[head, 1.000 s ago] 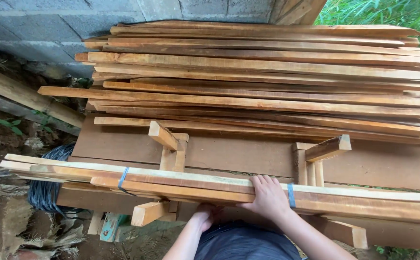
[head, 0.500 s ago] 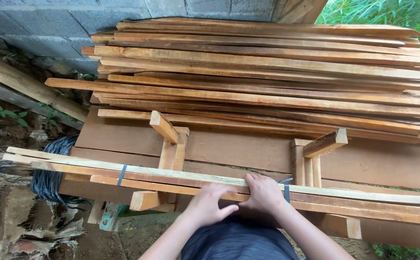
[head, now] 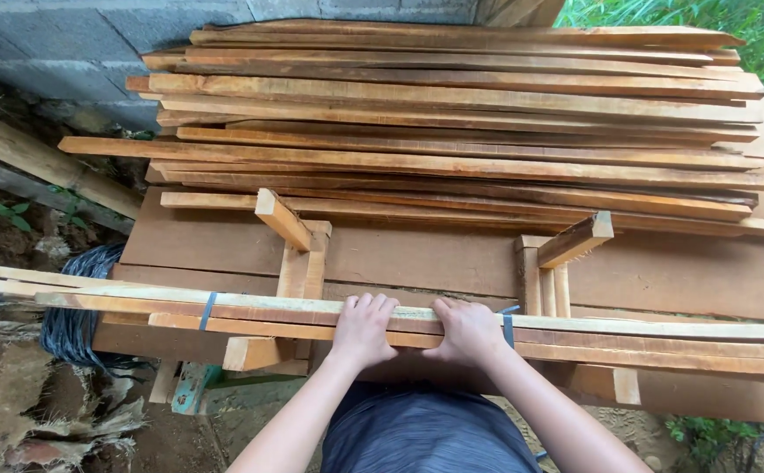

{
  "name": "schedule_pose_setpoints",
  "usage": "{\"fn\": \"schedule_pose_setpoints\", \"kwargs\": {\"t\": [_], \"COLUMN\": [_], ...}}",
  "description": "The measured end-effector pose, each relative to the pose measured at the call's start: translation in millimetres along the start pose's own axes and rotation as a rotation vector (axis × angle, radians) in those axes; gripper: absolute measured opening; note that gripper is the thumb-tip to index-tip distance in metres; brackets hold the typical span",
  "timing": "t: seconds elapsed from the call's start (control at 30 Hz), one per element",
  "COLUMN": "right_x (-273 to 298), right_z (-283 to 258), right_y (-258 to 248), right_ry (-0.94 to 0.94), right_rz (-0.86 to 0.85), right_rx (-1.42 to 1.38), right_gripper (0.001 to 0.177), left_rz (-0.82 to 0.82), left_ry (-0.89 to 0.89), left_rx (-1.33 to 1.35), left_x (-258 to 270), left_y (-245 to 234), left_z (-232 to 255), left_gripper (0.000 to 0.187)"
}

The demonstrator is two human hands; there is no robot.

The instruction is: The person bundles thin wooden planks together using black plastic straps. They wrap the straps around the planks, pull them tight, and tie knots to secure the bundle. The person then lifts the completed bundle and places it on a nearby stack of similar wood.

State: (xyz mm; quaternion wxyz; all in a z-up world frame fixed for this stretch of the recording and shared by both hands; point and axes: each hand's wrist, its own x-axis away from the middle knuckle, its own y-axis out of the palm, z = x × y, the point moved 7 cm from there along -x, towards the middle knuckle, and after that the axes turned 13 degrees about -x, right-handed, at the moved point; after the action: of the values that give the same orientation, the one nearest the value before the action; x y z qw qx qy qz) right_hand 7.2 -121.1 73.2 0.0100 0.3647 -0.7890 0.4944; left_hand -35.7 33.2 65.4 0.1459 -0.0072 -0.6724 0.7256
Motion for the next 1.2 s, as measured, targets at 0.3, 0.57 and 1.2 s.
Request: {"fn": "schedule_pose_setpoints", "kwargs": {"t": [0.3, 0.57, 1.2], "right_x": [59, 135, 125], "right_z": [10, 202, 208], "right_y": [0, 170, 167], "right_ry": [-0.343, 0.582, 0.841], "right_rz": [0.489, 0.631, 0.446], "right_rx": [-0.397, -1.733, -1.679], "right_gripper": [0.052, 0.053, 0.076], "left_rz": [0.084, -0.268, -0.204], "left_ry": [0.028, 0.094, 0.363], "left_rx": [-0.024, 0.16, 0.098], "left_x": [-2, -45, -77], "left_y": [-12, 1, 15], "left_z": [2, 38, 124], "left_gripper": [0.084, 0.101, 0.079]}}
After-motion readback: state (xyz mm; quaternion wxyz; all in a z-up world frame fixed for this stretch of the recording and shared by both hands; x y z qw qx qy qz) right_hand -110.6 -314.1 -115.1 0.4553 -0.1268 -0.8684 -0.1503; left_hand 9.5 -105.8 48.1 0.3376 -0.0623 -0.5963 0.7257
